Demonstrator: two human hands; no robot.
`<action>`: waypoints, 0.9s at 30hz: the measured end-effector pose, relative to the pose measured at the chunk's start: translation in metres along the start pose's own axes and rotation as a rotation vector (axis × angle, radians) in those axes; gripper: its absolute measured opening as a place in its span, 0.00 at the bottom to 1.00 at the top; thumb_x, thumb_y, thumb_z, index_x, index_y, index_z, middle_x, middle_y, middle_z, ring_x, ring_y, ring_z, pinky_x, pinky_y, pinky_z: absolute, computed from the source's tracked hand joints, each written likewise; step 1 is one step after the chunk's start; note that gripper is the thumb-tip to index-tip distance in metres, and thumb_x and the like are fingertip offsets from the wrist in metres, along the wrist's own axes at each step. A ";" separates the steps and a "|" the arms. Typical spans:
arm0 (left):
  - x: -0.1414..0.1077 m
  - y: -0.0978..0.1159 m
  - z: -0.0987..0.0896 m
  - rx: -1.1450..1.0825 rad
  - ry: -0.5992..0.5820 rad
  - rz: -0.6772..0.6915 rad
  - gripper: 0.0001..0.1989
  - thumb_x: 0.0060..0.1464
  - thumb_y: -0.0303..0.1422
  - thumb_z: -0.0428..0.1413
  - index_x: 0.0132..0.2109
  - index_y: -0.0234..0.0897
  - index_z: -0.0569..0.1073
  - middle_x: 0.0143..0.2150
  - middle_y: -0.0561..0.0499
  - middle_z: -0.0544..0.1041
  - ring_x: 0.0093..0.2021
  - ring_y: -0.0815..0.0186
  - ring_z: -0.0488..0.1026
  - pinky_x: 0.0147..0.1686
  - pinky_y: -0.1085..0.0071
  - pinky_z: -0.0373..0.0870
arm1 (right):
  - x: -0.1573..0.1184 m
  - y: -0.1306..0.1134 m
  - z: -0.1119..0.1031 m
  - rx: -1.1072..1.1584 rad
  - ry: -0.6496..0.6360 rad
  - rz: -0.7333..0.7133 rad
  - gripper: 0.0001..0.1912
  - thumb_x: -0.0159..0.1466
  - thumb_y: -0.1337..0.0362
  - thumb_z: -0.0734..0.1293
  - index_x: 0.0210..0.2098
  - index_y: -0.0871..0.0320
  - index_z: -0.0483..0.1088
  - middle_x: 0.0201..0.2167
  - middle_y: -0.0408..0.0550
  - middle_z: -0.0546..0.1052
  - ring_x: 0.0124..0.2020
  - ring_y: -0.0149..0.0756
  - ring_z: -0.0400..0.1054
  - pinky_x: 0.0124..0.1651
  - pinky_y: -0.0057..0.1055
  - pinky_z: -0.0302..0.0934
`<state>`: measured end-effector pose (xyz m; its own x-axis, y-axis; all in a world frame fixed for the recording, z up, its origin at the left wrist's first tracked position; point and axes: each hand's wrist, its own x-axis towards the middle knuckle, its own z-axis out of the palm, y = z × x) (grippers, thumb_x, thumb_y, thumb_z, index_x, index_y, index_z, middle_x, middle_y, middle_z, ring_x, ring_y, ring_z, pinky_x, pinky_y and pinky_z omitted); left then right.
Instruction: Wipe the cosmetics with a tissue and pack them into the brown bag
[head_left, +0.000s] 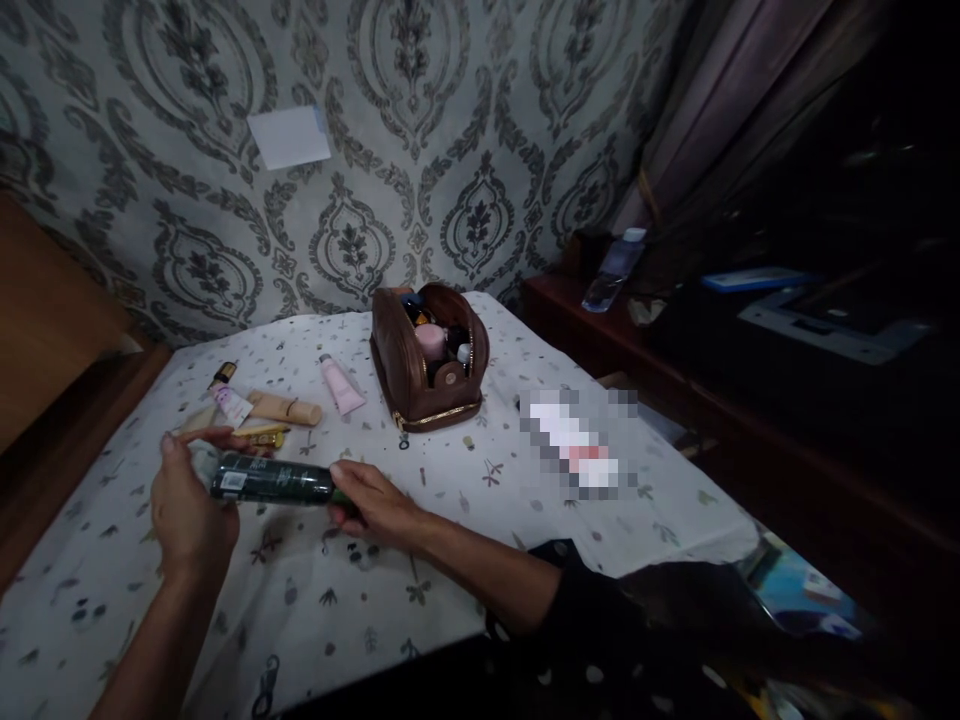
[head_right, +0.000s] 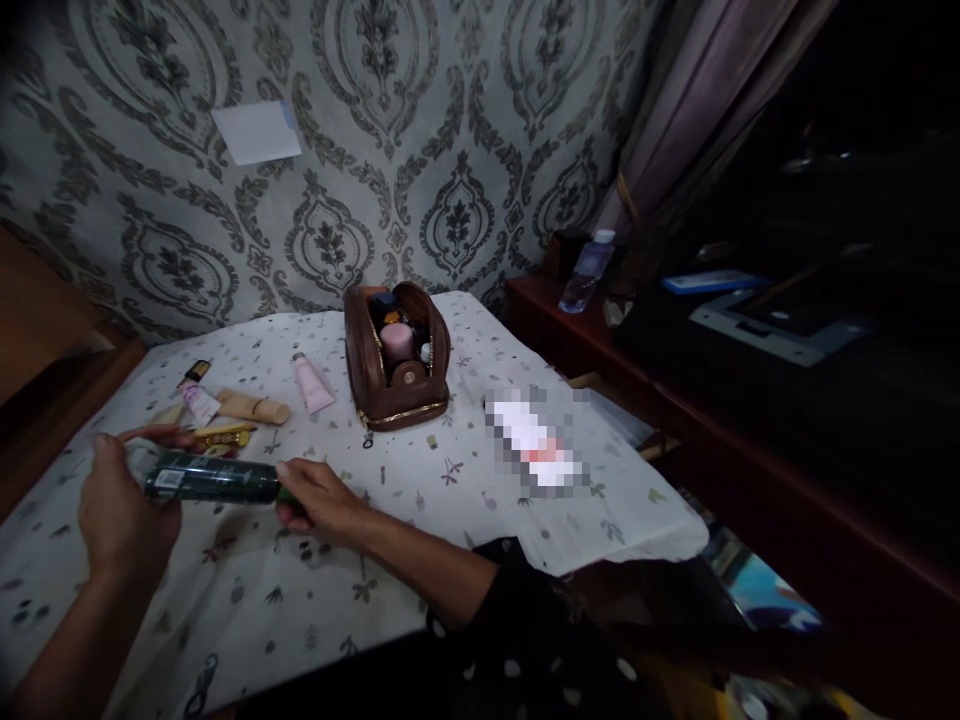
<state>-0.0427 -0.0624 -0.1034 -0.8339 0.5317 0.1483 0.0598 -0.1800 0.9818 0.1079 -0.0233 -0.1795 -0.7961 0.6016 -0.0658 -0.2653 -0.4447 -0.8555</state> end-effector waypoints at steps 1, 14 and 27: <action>0.002 -0.001 0.002 -0.024 0.008 0.012 0.20 0.63 0.41 0.41 0.34 0.35 0.73 0.24 0.53 0.73 0.23 0.66 0.70 0.26 0.71 0.69 | -0.001 -0.001 0.001 -0.013 -0.013 0.001 0.28 0.57 0.37 0.66 0.33 0.56 0.60 0.16 0.32 0.65 0.14 0.20 0.51 0.18 0.22 0.44; -0.010 -0.002 0.029 -0.137 0.053 0.064 0.19 0.65 0.42 0.40 0.44 0.39 0.73 0.34 0.52 0.77 0.33 0.66 0.77 0.33 0.71 0.74 | 0.000 0.004 0.004 -0.142 -0.007 -0.074 0.30 0.55 0.34 0.65 0.35 0.56 0.61 0.18 0.34 0.69 0.15 0.22 0.57 0.17 0.22 0.47; -0.060 -0.043 0.027 0.334 -0.377 0.123 0.32 0.62 0.51 0.48 0.66 0.36 0.59 0.59 0.40 0.71 0.59 0.55 0.68 0.58 0.59 0.66 | 0.004 -0.001 0.000 -0.089 0.194 -0.206 0.29 0.58 0.34 0.62 0.33 0.55 0.58 0.18 0.34 0.65 0.16 0.24 0.56 0.17 0.23 0.47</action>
<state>0.0197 -0.0641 -0.1508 -0.5576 0.7956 0.2368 0.3685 -0.0184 0.9294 0.1050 -0.0202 -0.1787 -0.6095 0.7924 0.0249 -0.3550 -0.2447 -0.9023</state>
